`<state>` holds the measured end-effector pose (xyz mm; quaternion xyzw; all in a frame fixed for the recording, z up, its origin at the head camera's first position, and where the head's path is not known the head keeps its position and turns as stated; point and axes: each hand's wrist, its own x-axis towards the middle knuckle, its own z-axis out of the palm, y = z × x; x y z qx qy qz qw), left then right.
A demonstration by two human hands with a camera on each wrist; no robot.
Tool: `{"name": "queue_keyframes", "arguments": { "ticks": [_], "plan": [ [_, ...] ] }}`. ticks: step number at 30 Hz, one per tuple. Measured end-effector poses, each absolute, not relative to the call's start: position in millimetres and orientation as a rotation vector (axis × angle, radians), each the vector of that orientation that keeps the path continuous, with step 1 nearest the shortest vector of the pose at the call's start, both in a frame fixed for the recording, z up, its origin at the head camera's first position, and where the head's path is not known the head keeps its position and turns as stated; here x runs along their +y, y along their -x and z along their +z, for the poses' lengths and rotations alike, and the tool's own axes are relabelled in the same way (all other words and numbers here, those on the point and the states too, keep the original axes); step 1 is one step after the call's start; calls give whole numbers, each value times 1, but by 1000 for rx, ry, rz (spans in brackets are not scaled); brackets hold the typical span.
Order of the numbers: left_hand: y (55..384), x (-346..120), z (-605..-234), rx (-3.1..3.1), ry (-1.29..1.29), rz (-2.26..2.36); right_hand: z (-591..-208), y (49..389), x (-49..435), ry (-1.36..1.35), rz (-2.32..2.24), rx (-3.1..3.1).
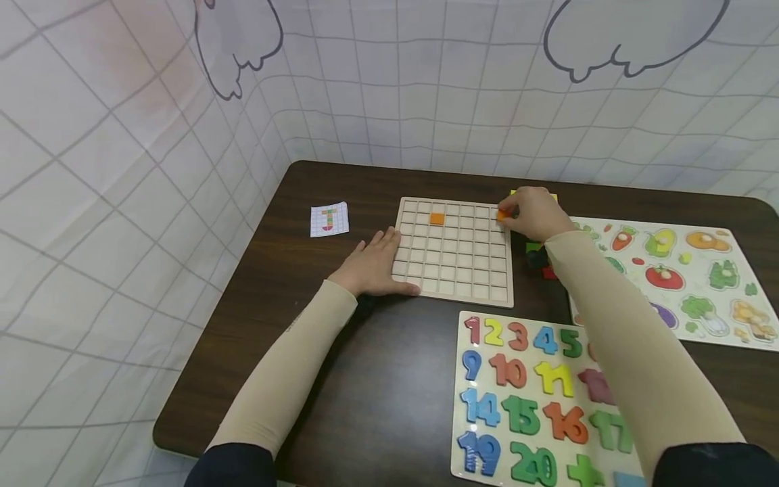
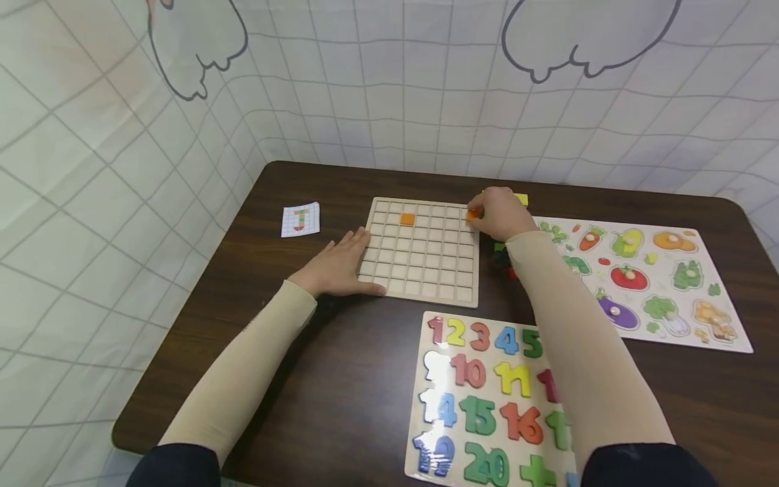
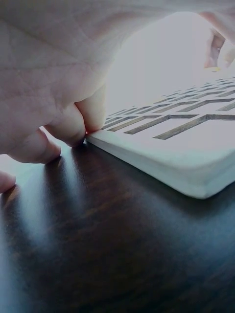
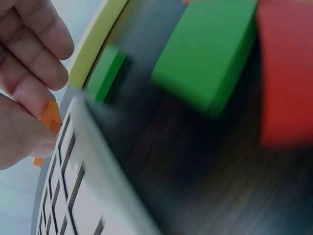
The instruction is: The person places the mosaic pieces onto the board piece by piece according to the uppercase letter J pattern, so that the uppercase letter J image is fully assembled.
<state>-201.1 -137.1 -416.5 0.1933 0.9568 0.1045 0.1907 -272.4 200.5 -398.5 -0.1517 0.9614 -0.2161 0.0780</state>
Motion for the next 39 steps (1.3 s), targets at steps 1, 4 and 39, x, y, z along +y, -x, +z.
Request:
{"name": "queue_keyframes", "arguments": {
  "ticks": [1,4,39],
  "plan": [
    [201,-137,-417,2687,-544,295,-399,273,197,461,-660,2874],
    [201,-136,-418,2688,-541,296,-401,274,185,475,-688,2869],
    [202,-136,-416,2690,-524,264,-410,279,144,536,-618,2891]
  ]
}}
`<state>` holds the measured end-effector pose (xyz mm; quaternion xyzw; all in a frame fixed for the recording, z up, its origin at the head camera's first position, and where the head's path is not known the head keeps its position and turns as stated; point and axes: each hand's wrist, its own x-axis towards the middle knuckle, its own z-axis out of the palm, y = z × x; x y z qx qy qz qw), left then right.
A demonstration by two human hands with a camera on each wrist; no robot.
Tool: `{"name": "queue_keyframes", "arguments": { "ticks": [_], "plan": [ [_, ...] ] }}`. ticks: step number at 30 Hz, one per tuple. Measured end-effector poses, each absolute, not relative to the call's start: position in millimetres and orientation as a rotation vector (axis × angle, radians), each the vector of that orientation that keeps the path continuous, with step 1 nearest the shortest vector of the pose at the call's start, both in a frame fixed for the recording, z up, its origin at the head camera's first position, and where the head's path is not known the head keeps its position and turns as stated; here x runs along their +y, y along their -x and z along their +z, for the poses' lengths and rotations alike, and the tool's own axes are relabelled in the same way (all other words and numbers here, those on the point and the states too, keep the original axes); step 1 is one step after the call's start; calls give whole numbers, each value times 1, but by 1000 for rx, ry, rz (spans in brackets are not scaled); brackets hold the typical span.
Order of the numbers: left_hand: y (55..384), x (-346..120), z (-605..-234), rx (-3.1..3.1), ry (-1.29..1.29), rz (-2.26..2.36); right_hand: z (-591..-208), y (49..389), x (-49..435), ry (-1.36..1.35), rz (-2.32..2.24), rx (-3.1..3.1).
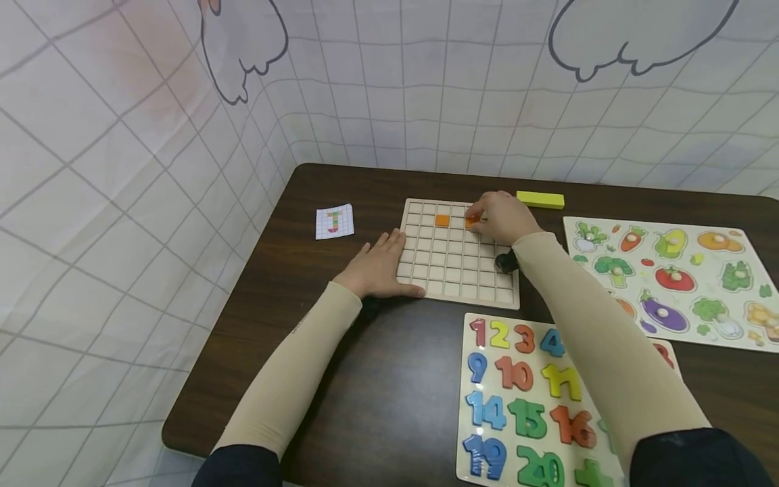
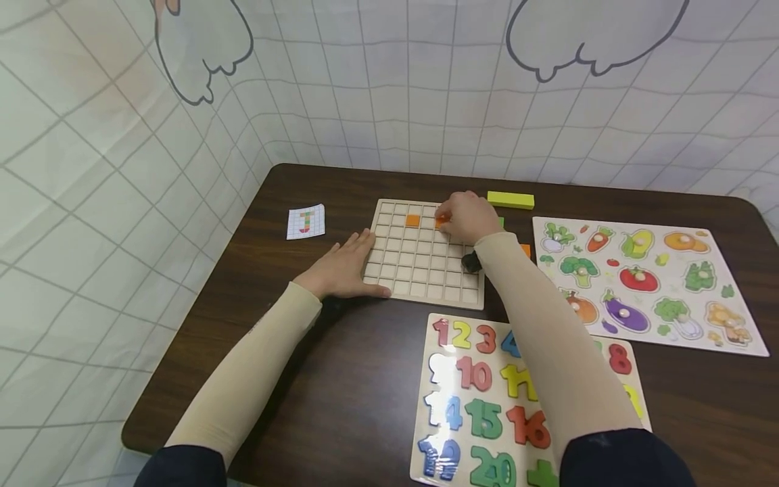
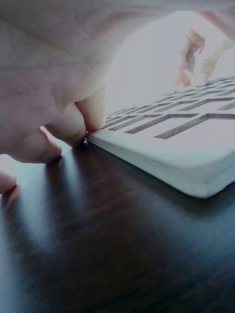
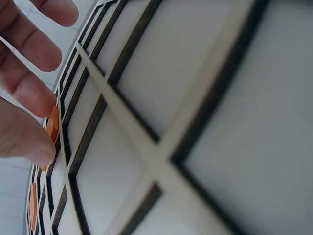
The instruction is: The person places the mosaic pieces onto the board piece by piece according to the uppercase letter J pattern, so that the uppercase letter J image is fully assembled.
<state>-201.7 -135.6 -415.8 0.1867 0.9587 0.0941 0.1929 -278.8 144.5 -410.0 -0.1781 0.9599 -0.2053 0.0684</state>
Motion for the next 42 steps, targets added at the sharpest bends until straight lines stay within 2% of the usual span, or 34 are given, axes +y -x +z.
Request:
{"name": "queue_keyframes", "arguments": {
  "ticks": [9,20,42],
  "plan": [
    [202,-136,-415,2688,-535,278,-401,275,177,431,-698,2911],
    [203,-144,-419,2702,-509,276,-395,266,222,387,-581,2923],
    [202,-152,-415,2694,-494,285,-410,278,219,367,-475,2906]
  ]
}}
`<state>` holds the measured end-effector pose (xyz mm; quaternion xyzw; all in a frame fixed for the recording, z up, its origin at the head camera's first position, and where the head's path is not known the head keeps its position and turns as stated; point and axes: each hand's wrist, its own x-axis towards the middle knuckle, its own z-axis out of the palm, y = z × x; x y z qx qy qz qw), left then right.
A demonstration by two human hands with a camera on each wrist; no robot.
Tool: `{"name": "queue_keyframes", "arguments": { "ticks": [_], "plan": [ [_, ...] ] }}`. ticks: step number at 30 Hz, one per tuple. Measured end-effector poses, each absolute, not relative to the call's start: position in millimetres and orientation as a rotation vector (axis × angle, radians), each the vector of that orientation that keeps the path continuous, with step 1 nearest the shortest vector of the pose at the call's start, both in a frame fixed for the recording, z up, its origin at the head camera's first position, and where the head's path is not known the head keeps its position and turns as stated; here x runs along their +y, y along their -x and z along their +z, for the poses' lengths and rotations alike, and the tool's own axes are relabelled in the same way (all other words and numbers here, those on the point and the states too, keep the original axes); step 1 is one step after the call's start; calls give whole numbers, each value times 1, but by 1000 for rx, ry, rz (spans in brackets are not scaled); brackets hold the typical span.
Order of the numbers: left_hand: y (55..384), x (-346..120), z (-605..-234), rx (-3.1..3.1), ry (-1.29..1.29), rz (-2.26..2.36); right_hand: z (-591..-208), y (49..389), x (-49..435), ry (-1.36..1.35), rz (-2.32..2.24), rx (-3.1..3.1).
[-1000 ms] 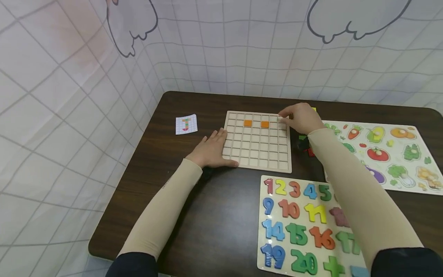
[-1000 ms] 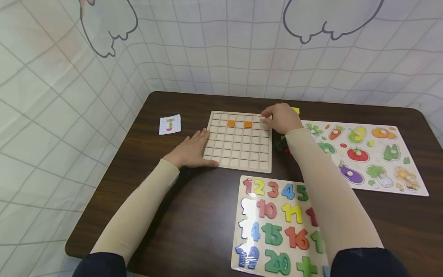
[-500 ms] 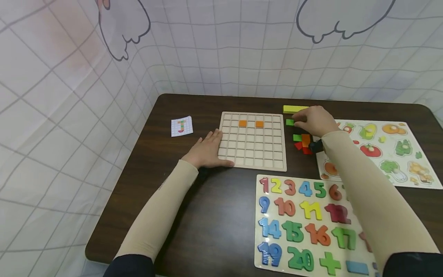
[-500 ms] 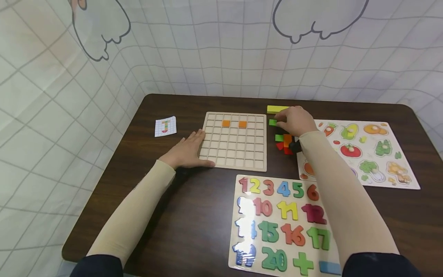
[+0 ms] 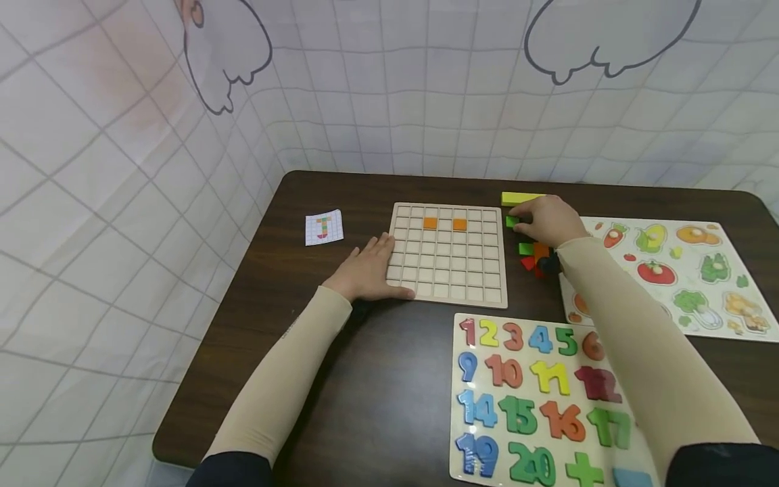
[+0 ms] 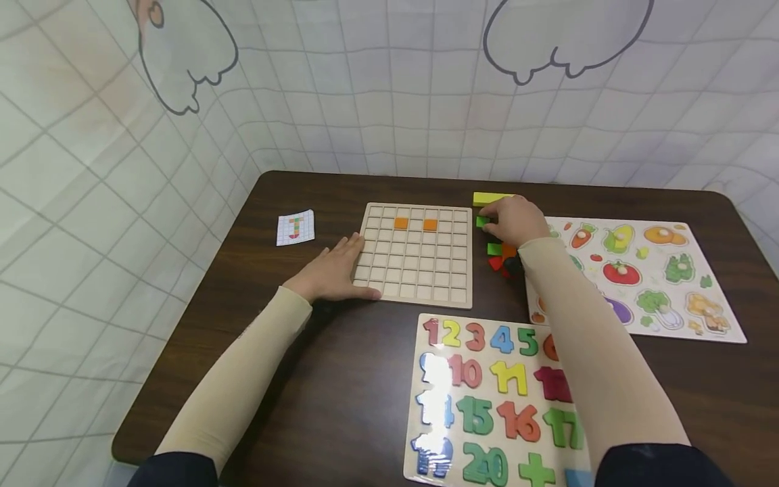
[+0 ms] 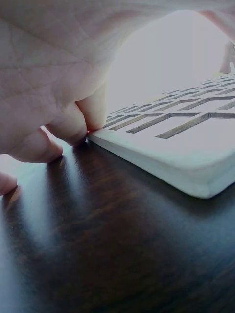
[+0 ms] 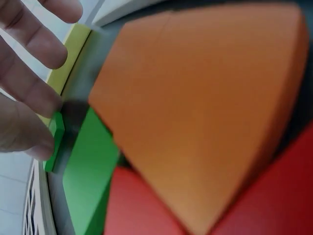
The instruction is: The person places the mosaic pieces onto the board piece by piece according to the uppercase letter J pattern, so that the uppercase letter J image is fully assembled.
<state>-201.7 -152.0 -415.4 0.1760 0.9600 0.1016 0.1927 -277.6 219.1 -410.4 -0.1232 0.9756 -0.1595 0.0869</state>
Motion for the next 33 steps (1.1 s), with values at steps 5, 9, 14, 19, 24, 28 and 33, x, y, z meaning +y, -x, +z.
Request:
{"name": "queue_keyframes", "arguments": {
  "ticks": [5,9,14,19,24,28,33],
  "plan": [
    [199,-151,-417,2689,-493,288,-414,276,216,364,-449,2952],
    [199,-152,-418,2692,-489,287,-416,276,214,356,-435,2992],
    [199,-152,-420,2696,-482,283,-417,276,213,345,-440,3003],
    [199,-153,-422,2693,-479,289,-416,276,212,348,-447,2983],
    [200,-153,-420,2693,-488,285,-411,278,215,352,-500,2975],
    [202,-154,-419,2703,-494,274,-404,278,215,314,-640,2974],
    [203,-154,-420,2705,-497,266,-399,277,213,298,-757,2959]
  ]
}}
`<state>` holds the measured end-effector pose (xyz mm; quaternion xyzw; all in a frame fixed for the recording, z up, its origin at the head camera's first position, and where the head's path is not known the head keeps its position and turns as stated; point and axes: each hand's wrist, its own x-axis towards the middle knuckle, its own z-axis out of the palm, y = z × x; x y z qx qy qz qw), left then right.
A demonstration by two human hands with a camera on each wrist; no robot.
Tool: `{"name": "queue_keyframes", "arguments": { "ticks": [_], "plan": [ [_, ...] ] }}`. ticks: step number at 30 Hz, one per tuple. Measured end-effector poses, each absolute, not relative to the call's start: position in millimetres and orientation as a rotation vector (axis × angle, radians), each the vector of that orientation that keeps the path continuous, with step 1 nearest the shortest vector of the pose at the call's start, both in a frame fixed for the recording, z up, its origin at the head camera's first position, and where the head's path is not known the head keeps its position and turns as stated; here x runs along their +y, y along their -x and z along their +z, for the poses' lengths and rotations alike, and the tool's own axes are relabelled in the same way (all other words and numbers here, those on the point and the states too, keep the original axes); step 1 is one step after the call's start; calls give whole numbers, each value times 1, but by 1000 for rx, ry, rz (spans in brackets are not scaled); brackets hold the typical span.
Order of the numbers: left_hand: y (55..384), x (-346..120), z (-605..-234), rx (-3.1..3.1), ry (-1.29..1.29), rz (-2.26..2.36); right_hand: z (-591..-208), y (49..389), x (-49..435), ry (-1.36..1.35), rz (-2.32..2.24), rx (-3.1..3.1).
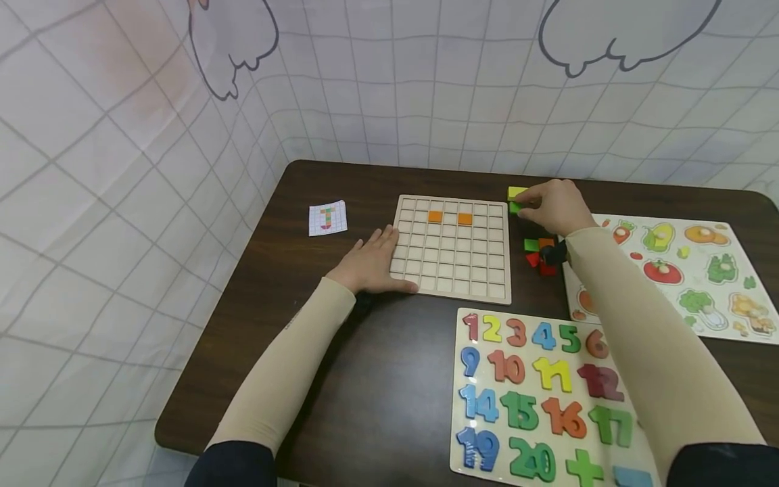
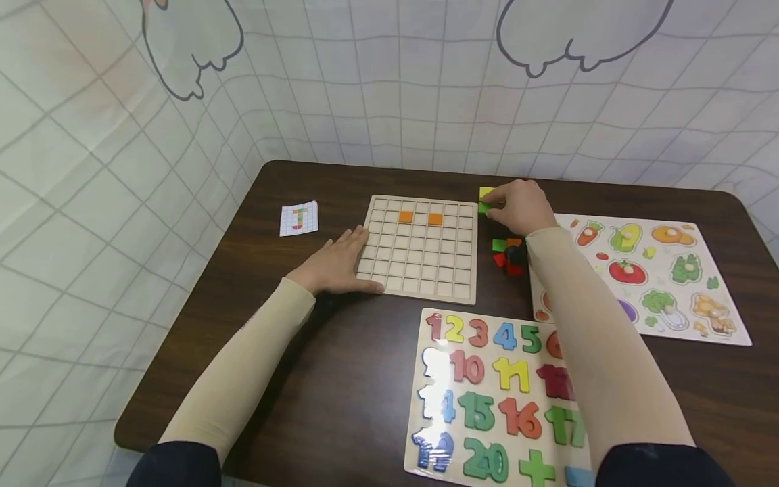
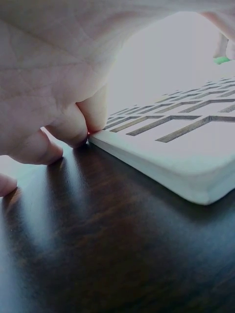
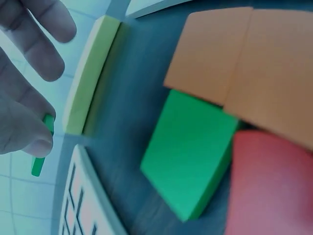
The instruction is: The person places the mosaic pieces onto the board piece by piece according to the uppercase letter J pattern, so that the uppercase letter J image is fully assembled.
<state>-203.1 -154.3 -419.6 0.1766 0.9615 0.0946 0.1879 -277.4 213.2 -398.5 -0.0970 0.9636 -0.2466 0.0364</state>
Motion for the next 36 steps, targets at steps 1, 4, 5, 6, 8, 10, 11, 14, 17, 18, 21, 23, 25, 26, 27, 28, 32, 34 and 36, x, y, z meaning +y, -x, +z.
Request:
{"name": "queue_keyframes", "arguments": {
  "ticks": [1,4,5,6,8,10,11,14,17,18,21,23,25,26,27,28,32,34,36],
  "plan": [
    [203,-154,-420,2705,-498,268,-398,277,212,301,-768,2954],
    [203,-154,-419,2707,-495,265,-395,278,208,325,-798,2939],
    [203,-154,-419,2708,-494,263,-395,278,207,336,-800,2938],
    [203,-154,-419,2708,-494,261,-394,278,205,345,-804,2935],
    [203,-154,-418,2706,-494,257,-394,279,199,364,-809,2931],
    [203,-153,-417,2702,-497,260,-393,279,193,376,-798,2929],
    [204,-153,-417,2700,-498,260,-393,280,190,377,-795,2921],
    [204,-153,-416,2693,-497,262,-393,281,177,378,-796,2890],
    [204,-153,-416,2688,-495,267,-395,284,163,400,-783,2868],
    [204,-154,-416,2687,-494,269,-396,285,158,414,-779,2861],
    [204,-155,-416,2690,-493,269,-399,289,144,473,-753,2859],
    [203,-155,-416,2691,-492,265,-401,291,135,505,-747,2849],
    [204,-155,-417,2695,-492,263,-403,293,128,527,-739,2845],
    [204,-154,-416,2695,-490,264,-404,293,125,541,-727,2848],
    [204,-154,-416,2696,-488,264,-405,294,122,550,-720,2845],
    [204,-154,-416,2697,-485,263,-405,294,119,561,-709,2844],
    [204,-154,-416,2691,-475,262,-406,294,111,584,-659,2856],
    [204,-154,-416,2687,-474,260,-407,293,107,582,-638,2864],
    [204,-155,-416,2684,-472,259,-407,293,104,589,-616,2876]
  ]
}}
